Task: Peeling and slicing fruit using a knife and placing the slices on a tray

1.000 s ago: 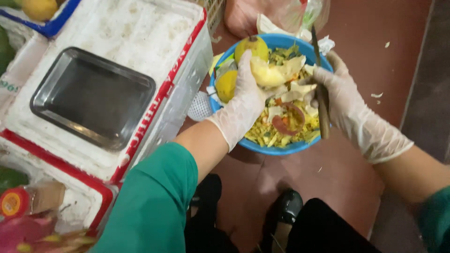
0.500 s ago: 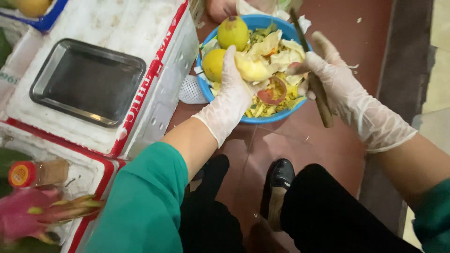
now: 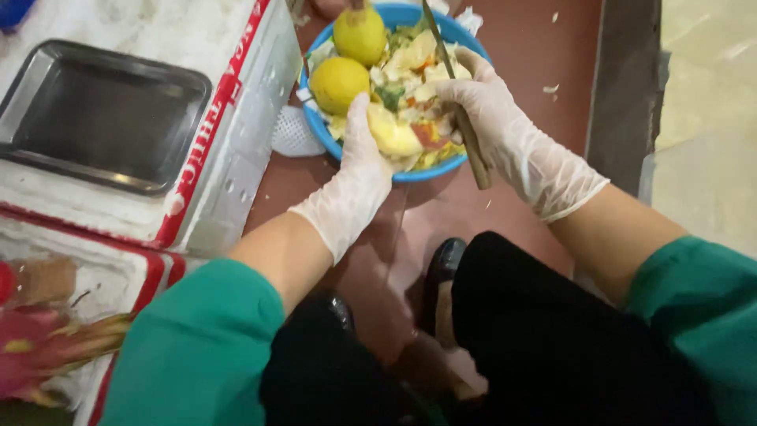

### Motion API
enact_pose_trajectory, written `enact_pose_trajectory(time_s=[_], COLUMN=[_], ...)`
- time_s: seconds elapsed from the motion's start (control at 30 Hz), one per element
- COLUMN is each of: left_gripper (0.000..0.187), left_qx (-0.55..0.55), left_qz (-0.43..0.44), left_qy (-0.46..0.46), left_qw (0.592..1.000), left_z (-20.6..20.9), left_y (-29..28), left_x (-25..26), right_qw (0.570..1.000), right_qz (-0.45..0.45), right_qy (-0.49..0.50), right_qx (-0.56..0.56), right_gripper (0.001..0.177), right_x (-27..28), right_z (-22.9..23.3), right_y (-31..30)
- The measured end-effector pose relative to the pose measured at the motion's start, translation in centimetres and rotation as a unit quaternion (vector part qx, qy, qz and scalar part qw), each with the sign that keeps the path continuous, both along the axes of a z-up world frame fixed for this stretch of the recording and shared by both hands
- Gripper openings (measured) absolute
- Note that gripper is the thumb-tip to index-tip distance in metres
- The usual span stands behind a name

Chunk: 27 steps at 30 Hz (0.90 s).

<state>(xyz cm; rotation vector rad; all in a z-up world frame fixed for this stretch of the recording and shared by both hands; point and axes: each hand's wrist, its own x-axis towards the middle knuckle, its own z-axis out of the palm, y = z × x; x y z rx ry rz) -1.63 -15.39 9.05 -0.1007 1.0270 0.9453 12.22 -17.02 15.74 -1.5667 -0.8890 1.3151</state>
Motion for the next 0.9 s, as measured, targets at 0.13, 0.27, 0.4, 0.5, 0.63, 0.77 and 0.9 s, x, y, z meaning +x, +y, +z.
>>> enact_pose_trajectory(time_s=[0.13,0.27,0.4,0.5,0.63,0.77,0.9], left_gripper=[0.074,0.081,0.093,0.077,0.095,0.087,0.082], left_qx=[0.007,0.034,0.043,0.012,0.111,0.113,0.12], left_qz=[0.022,0.084,0.118,0.154,0.152,0.18,0.187], left_qy=[0.006,-0.016,0.008,0.005,-0.049,-0.052,-0.059], left_qw=[1.0,0.996,0.992,0.988,0.981,0.976,0.973], left_z=[-0.2,1.1,3.7,3.3,-4.4,-5.3,-3.9], left_y=[2.2,3.2,2.9,4.2,8.6,11.2,11.8], left_x=[-1.5,-2.6,-3.9,-4.8,-4.5,-3.9,-3.4], right_qw=[0.997,0.996,0.996,0.998,0.997,0.993,0.979], right_qz=[0.008,-0.013,-0.016,-0.005,0.057,0.084,0.099], right_qy=[-0.068,-0.084,-0.08,-0.055,-0.041,-0.082,-0.158], right_qx=[-0.029,-0.031,-0.032,-0.028,0.033,-0.024,-0.088], right_gripper=[0.104,0.094,0.105,0.102,0.09,0.088,0.088], right_x=[-2.1,-2.1,0.4,1.7,3.6,5.2,5.5], right_z=[1.2,1.8,-2.9,-8.2,-15.2,-19.4,-21.6], right_y=[-2.7,-3.5,-1.9,-1.6,-1.2,-0.3,-0.4])
